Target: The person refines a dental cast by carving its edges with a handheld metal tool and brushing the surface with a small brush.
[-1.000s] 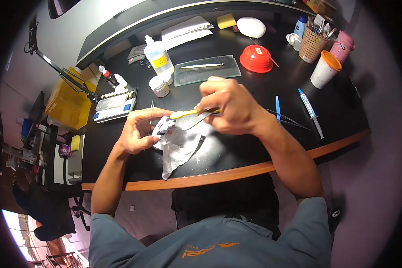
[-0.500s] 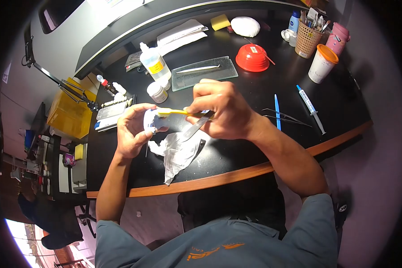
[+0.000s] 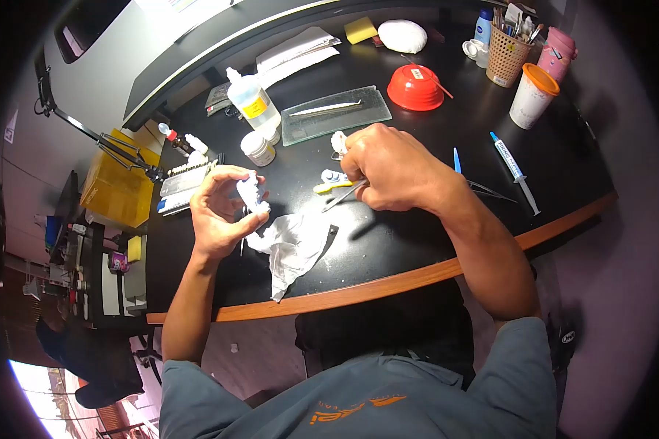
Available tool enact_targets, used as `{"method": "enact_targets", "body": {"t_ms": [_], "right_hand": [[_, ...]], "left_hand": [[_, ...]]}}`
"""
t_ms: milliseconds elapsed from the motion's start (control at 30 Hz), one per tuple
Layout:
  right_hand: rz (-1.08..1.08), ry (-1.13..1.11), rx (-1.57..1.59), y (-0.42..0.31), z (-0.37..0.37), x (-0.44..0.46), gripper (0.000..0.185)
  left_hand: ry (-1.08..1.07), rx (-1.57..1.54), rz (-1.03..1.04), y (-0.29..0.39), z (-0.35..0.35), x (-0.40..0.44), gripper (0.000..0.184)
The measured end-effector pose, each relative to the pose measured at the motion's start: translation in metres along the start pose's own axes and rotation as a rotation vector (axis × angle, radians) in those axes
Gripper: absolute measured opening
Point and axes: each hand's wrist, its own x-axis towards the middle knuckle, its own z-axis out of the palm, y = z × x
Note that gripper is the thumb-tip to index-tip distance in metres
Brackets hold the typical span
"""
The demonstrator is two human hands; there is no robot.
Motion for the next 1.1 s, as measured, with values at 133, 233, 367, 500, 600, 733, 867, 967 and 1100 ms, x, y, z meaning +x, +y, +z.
{"method": "enact_targets", "body": {"t_ms": [133, 233, 367, 500, 600, 733, 867, 967, 1100], "right_hand": [[0.115, -0.163, -0.016, -0.004, -0.001, -0.001, 0.009], [0.158, -0.225, -0.032, -0.003, 0.0, -0.001, 0.01], [0.125, -0.205, -0.019, -0.002, -0.002, -0.004, 0.012], [-0.012, 0.0, 0.072, -0.003, -0.003, -0.002, 0.022], [-0.271, 0.4, 0.194, -0.008, 0.004, 0.008, 0.023], [-0.278, 0.501, 0.181, -0.023, 0.007, 0.008, 0.022], [-0.315, 0.479, 0.165, -0.025, 0.02, 0.011, 0.029], [-0.322, 0.415, 0.148, -0.024, 0.028, 0.011, 0.036], [-0.324, 0.393, 0.148, -0.026, 0.03, 0.01, 0.037]], "left_hand": [[-0.02, 0.057, 0.013, 0.0, -0.001, -0.001, 0.061], [-0.015, 0.066, 0.028, 0.005, 0.003, -0.001, 0.065], [-0.034, 0.055, 0.065, 0.002, 0.001, -0.001, 0.065], [-0.041, 0.072, 0.09, 0.002, 0.001, -0.001, 0.063], [-0.032, 0.07, 0.134, 0.001, 0.0, -0.001, 0.063], [0.014, 0.091, 0.131, 0.003, 0.002, -0.001, 0.063], [0.024, 0.18, 0.044, 0.009, 0.002, -0.001, 0.062], [0.031, 0.195, -0.004, 0.01, 0.001, -0.001, 0.06], [0.023, 0.199, 0.0, 0.009, 0.0, 0.0, 0.06]]}}
